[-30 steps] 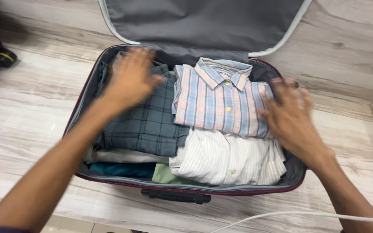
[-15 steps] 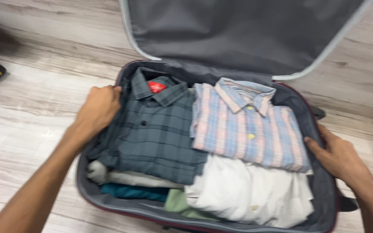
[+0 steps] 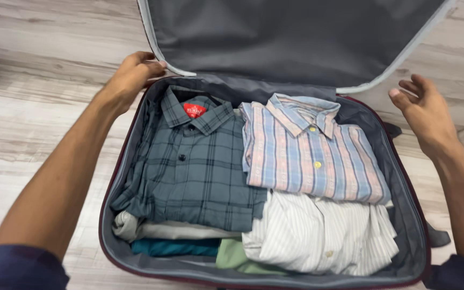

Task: The person buttons a striped shirt laid flat on the floor, folds the sleeves inward, and folds the shirt into a compact rectangle. They then place the folded shirt into an open suitcase and close it.

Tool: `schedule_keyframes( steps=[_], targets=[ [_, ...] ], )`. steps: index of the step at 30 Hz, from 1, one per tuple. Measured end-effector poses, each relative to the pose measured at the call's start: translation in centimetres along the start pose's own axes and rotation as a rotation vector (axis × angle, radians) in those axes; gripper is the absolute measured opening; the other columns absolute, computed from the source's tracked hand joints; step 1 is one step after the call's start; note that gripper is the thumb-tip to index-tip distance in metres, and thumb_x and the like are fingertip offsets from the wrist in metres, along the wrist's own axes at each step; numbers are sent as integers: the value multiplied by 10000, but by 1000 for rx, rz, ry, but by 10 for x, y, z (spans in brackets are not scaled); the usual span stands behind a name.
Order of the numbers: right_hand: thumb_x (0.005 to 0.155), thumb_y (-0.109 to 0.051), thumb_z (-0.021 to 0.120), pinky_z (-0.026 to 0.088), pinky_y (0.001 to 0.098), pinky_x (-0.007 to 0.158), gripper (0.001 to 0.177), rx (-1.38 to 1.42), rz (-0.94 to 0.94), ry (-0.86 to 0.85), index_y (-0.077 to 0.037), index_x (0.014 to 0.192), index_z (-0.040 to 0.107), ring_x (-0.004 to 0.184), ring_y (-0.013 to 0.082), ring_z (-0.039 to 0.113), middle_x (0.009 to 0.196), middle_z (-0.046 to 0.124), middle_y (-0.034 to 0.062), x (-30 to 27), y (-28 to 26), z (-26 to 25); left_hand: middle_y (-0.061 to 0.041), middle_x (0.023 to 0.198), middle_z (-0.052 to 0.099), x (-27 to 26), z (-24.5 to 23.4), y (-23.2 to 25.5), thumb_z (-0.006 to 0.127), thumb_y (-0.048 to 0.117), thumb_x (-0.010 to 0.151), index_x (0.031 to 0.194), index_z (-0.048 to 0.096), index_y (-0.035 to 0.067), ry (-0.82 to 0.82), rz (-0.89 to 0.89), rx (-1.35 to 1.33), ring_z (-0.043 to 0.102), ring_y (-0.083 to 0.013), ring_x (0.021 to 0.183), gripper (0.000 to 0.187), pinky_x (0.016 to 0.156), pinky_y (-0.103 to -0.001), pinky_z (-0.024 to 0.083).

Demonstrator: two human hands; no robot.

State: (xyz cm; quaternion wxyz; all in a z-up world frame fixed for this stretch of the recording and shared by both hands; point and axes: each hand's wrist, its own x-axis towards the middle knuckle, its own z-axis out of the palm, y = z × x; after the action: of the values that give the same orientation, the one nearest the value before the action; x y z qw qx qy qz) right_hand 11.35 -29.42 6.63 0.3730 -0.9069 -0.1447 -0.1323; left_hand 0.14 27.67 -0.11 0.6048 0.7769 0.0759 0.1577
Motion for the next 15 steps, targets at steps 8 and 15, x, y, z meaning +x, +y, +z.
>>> schedule_keyframes(
  steps=[8,15],
  targets=[
    [1092,-146,555,594,376,907,305,439,59,-48,36,1331,507,1033,250,716,1125,642,123,68,6,37,-183,1090,721,18,19,5,614,324,891,1163,714,-20,-181,-338,-61,670,-210,923,450,808,-295,532],
    [1059,-62,602,602,374,898,194,522,124,-58,39,1221,565,1006,247,737,1047,647,122,63,15,32,-253,1062,695,21,8,-3,605,220,1000,1257,674,-72,-208,-289,-3,631,-340,883,395,728,-426,475]
  ],
)
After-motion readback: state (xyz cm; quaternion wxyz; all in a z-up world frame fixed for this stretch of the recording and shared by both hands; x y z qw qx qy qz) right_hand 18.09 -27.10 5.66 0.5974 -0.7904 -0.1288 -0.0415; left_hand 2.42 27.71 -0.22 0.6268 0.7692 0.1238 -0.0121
